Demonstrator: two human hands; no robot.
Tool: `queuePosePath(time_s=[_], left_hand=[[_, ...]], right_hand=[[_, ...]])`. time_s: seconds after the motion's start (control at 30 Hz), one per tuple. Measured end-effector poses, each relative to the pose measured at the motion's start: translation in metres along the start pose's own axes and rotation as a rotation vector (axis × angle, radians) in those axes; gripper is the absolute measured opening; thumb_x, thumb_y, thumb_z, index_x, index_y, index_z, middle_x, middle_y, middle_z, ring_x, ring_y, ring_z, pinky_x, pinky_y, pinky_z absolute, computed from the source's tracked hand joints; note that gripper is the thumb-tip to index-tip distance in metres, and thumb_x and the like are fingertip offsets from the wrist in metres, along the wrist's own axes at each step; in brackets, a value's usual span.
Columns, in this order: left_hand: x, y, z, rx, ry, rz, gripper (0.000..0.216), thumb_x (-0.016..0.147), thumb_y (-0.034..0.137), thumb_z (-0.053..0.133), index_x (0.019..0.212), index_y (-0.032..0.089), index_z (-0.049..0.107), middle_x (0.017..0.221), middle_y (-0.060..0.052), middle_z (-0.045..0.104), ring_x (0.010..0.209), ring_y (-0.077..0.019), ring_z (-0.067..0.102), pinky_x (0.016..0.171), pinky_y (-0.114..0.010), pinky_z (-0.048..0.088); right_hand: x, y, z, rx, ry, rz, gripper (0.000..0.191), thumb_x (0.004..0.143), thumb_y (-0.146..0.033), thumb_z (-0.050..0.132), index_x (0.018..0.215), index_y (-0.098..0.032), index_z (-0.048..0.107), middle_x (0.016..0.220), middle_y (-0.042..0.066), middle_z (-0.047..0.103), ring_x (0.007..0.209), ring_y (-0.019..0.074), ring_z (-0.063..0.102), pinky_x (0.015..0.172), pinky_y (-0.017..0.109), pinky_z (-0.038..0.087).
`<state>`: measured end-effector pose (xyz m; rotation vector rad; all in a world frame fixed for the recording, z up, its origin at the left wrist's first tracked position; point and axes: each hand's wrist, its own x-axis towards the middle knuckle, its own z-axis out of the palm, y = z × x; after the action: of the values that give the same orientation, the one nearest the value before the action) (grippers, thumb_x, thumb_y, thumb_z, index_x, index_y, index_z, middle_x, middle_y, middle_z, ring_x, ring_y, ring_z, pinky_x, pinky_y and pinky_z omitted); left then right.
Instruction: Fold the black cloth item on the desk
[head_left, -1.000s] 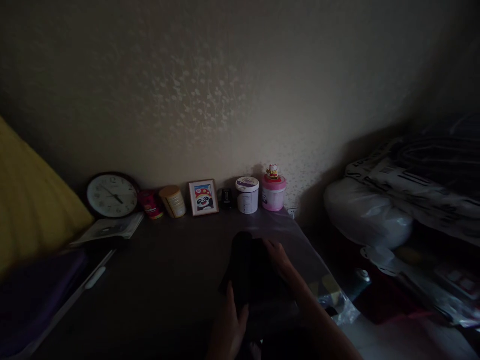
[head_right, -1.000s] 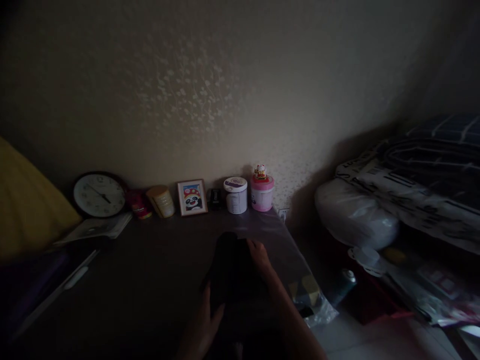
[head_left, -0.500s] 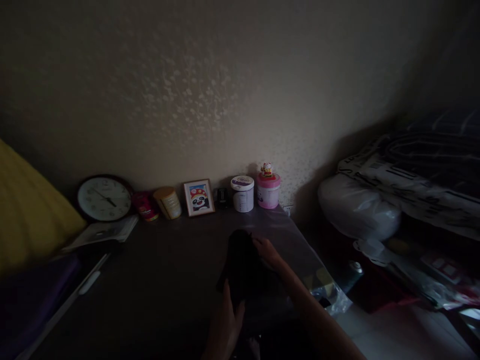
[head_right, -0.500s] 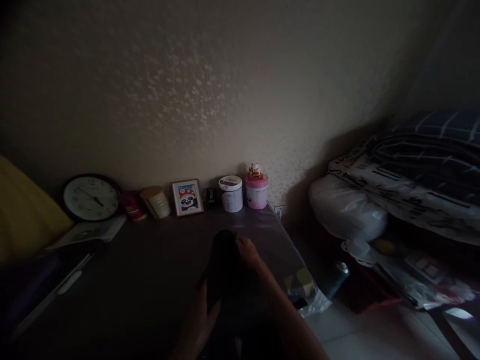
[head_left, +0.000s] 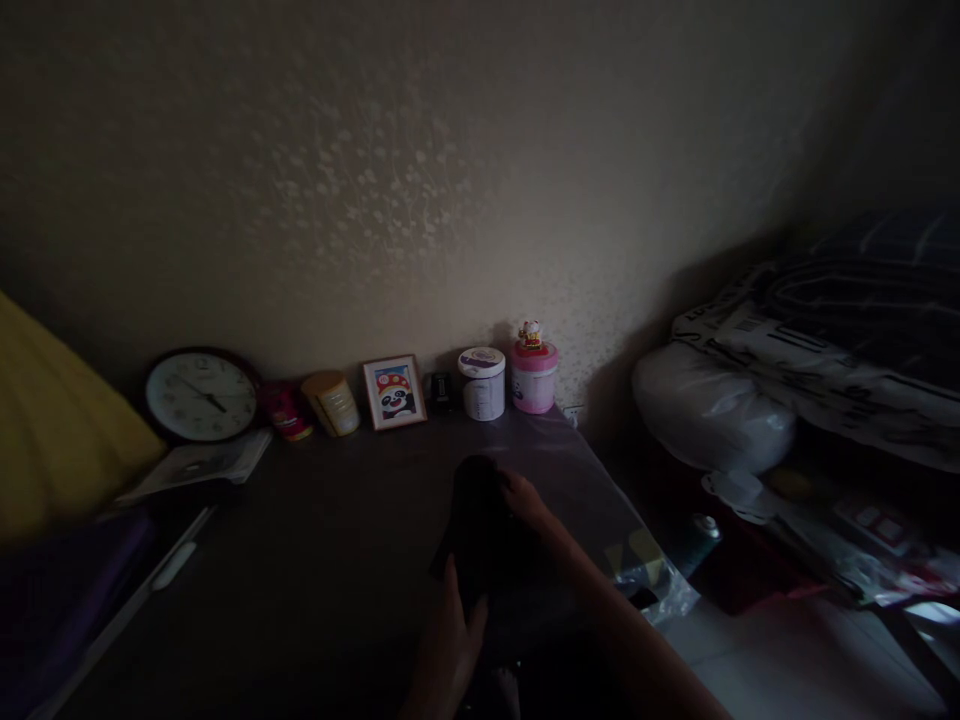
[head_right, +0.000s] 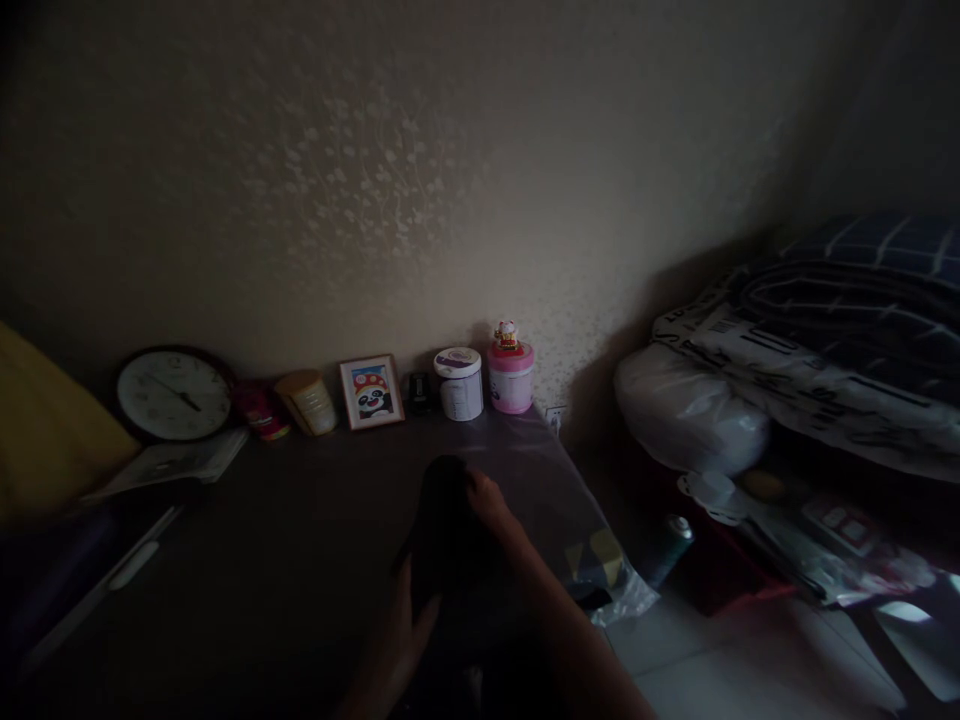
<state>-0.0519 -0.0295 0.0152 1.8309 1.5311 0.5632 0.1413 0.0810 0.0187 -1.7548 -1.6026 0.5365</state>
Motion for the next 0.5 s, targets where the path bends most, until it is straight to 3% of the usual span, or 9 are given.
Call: queuePosePath(time_s=[0.2, 0.33, 0.5], left_hand=[[-0.001, 0.0, 0.0, 0.001, -0.008, 0.025, 0.064, 0.082, 0.031, 0.034, 0.134, -0.001, 0.014, 0.135, -0.022, 0.033, 0.123, -0.022, 0.038, 0.099, -0.035, 0.031], [-0.002, 0.001, -0.001, -0.004, 0.039, 0.056, 0.064, 0.081, 0.033, 0.035, 0.135, 0.004, 0.017, 0.137, -0.019, 0.032, 0.127, -0.0219, 0.032, 0.101, -0.037, 0.03], [-0.001, 0.0, -0.003, -0.012, 0.054, 0.068, 0.066, 0.076, 0.033, 0.042, 0.134, 0.009, 0.021, 0.138, -0.015, 0.033, 0.129, -0.0201, 0.027, 0.104, -0.033, 0.025]], right_hand=[[-0.021, -0.013, 0.015, -0.067, 0.025, -0.022, 0.047, 0.076, -0.005, 0.037, 0.121, -0.012, 0.048, 0.113, 0.012, 0.06, 0.103, 0.0185, 0.056, 0.09, 0.03, 0.042], [-0.057, -0.026, 0.04, -0.112, 0.086, -0.04, 0.05, 0.077, -0.003, 0.03, 0.126, -0.004, 0.04, 0.126, 0.018, 0.048, 0.118, 0.0209, 0.044, 0.098, 0.036, 0.036], [-0.099, -0.038, 0.055, -0.208, 0.214, -0.067, 0.045, 0.084, -0.012, 0.029, 0.128, -0.008, 0.041, 0.13, 0.017, 0.045, 0.12, 0.022, 0.041, 0.096, 0.038, 0.039]])
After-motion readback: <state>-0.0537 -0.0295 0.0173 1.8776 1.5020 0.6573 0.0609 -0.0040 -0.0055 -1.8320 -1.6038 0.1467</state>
